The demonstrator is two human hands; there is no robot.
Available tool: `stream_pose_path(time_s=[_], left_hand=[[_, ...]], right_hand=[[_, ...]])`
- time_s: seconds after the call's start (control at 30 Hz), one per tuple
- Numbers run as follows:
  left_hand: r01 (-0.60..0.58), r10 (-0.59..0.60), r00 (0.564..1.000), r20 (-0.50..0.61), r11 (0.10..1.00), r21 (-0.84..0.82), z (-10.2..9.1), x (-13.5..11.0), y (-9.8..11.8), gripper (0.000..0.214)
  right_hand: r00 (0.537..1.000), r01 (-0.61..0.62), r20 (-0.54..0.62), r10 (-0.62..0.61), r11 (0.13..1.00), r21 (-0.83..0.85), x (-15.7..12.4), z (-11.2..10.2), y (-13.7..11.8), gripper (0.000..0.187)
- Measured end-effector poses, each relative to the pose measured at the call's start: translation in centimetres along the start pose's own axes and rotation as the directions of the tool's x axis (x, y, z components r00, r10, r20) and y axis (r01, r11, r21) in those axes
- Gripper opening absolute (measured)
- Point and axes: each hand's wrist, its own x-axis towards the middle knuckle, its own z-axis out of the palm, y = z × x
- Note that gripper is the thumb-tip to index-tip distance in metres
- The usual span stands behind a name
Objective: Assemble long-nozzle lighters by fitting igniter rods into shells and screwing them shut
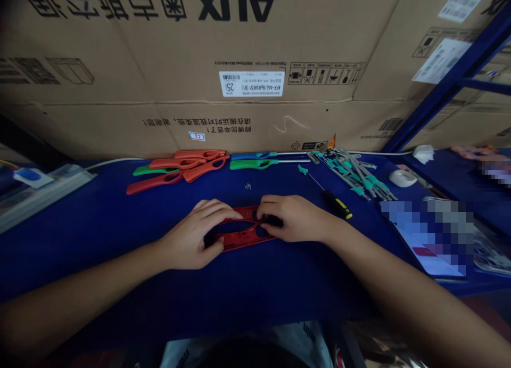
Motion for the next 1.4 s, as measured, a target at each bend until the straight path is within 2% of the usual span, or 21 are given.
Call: stream_pose_path(time_s=[0.17,0.3,0.4,0.63,0.93,1.17,1.4], left_hand=[[0.055,-0.057,0.996,-0.070,0.998,-0.036,0.6,0.2,-0.9,0.047],[0.051,-0.060,0.990,-0.129,0.996,-0.071,1.0,0.3,-1.4,0.044],[0.050,-0.064,0.989,-0.134,0.993,-0.103,1.0,0.4,-1.4,0.041],[0.039,-0.057,0.988,-0.142,0.991,-0.127,1.0,0.4,-1.2,0.039],[0.102,-0.133,0.973,-0.189,0.981,-0.165,1.0,0.4,-1.2,0.032],[0.048,-0.083,0.970,-0.230,0.987,-0.152,1.2,0.5,-1.3,0.030],[0.052,-0.089,0.968,-0.235,0.986,-0.157,1.3,0.5,-1.6,0.029]], right_hand=[[0.999,-0.033,-0.020,0.033,0.999,-0.006,0.1,0.0,0.1,0.009],[0.994,-0.088,-0.068,0.086,0.996,-0.034,0.1,0.2,0.6,0.009],[0.991,-0.107,-0.088,0.104,0.994,-0.028,0.2,0.3,0.9,0.010],[0.994,-0.084,-0.077,0.083,0.996,-0.011,0.2,0.2,0.8,0.009],[0.994,-0.080,-0.072,0.080,0.997,-0.007,0.2,0.3,1.0,0.009],[0.994,-0.072,-0.080,0.070,0.997,-0.025,0.2,0.2,0.8,0.009],[0.995,-0.056,-0.083,0.051,0.997,-0.050,0.2,0.3,0.7,0.012]])
